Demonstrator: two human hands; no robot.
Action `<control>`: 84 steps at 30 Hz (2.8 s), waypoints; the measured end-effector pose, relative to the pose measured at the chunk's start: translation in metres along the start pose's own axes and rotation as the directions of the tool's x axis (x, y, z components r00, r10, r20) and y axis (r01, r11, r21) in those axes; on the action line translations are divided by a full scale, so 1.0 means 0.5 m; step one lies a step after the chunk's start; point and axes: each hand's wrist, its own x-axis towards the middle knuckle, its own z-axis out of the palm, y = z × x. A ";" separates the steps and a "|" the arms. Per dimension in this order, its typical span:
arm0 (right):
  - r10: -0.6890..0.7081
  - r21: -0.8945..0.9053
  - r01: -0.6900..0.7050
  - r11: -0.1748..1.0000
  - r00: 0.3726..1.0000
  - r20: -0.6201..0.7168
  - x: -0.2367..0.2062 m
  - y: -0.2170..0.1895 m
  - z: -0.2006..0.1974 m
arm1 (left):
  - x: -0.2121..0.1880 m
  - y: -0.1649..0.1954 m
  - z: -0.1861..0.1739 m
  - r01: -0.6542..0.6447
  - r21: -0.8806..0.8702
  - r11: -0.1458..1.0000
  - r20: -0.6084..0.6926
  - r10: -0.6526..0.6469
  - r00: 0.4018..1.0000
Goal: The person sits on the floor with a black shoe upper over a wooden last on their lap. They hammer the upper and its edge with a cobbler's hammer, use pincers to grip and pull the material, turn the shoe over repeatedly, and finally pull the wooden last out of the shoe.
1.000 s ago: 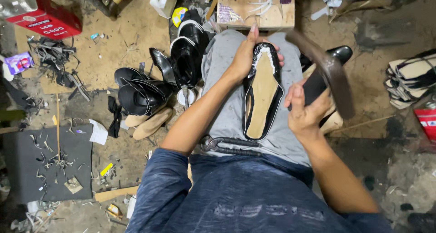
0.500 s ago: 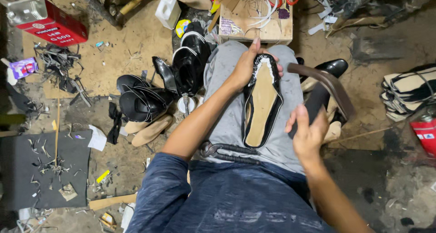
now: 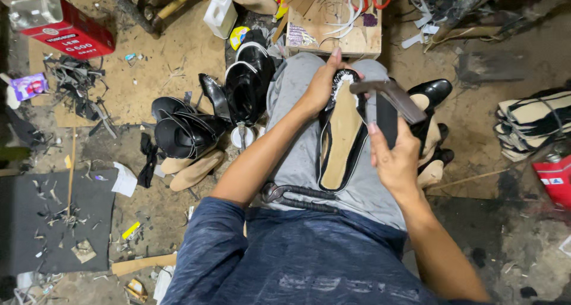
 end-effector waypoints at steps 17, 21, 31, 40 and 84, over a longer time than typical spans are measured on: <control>-0.340 -0.050 0.338 0.940 0.940 -0.032 0.029 -0.022 0.000 | -0.008 -0.011 0.000 -0.015 -0.111 0.994 0.010 0.016 1.000; -0.149 -0.041 0.147 0.988 0.988 -0.030 0.016 -0.021 0.000 | -0.011 -0.015 0.004 0.009 -0.154 0.988 -0.015 -0.011 1.000; -0.150 0.068 0.160 0.985 0.979 -0.141 -0.063 0.007 0.001 | -0.042 0.008 0.021 0.063 -0.189 0.980 0.029 -0.058 0.998; -0.264 0.186 0.211 0.959 0.905 0.332 -0.207 0.162 -0.161 | -0.205 -0.031 0.083 0.015 0.441 0.897 -0.325 0.145 0.935; -0.056 0.863 -0.493 -0.107 0.870 0.490 -0.199 0.216 -0.122 | -0.273 0.221 0.309 -0.437 -0.230 0.870 -0.071 0.433 0.899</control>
